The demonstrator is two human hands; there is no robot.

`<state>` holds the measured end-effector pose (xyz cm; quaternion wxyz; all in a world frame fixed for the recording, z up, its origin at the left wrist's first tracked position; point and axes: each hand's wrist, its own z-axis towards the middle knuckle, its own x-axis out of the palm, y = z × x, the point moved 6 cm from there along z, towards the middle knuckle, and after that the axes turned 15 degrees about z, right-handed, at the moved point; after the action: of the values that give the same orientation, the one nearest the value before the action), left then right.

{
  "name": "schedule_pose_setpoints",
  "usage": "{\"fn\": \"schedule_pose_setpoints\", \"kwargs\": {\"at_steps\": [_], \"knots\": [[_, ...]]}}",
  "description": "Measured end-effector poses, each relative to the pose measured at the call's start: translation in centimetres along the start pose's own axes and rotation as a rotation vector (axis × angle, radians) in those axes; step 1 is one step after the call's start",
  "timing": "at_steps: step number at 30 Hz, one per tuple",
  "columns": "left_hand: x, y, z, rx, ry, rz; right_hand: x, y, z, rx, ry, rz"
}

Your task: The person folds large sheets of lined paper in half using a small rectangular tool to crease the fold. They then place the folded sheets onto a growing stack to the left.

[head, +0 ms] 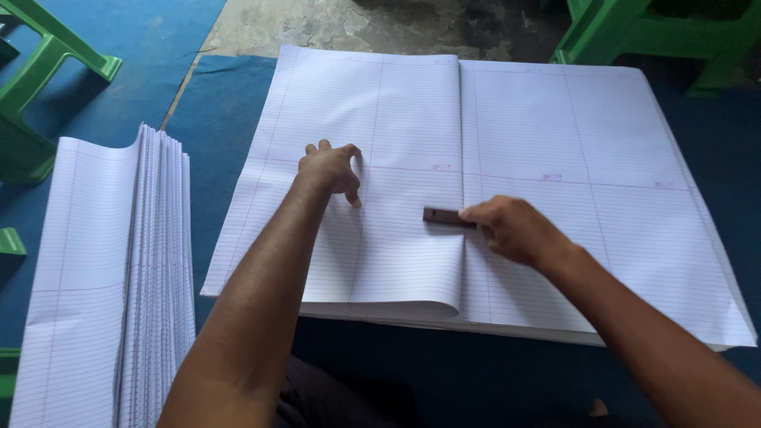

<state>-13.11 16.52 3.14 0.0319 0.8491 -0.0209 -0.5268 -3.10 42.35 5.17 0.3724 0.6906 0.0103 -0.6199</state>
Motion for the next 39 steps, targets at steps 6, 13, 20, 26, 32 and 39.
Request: {"fn": "schedule_pose_setpoints", "kwargs": {"at_steps": [6, 13, 20, 26, 32, 39], "knots": [[-0.1, 0.1, -0.5, -0.008, -0.003, -0.022, 1.2, 2.5, -4.0, 0.087, 0.127, -0.025], [0.1, 0.1, -0.5, -0.013, 0.006, -0.04, 1.7, 4.9, -7.8, -0.128, 0.131, 0.004], [0.2, 0.1, -0.6, -0.017, 0.003, -0.041, 2.2, 4.8, -10.2, -0.042, 0.268, 0.024], [0.5, 0.2, -0.3, -0.012, -0.007, -0.029, 2.5, 4.4, -10.2, -0.016, 0.259, 0.091], [0.9, 0.4, 0.2, -0.005, -0.007, -0.008, 1.4, 1.2, -8.8, -0.013, 0.176, 0.237], [0.8, 0.5, 0.1, -0.007, -0.013, 0.008, -4.3, -7.0, -7.0, 0.325, -0.154, 0.031]]}}
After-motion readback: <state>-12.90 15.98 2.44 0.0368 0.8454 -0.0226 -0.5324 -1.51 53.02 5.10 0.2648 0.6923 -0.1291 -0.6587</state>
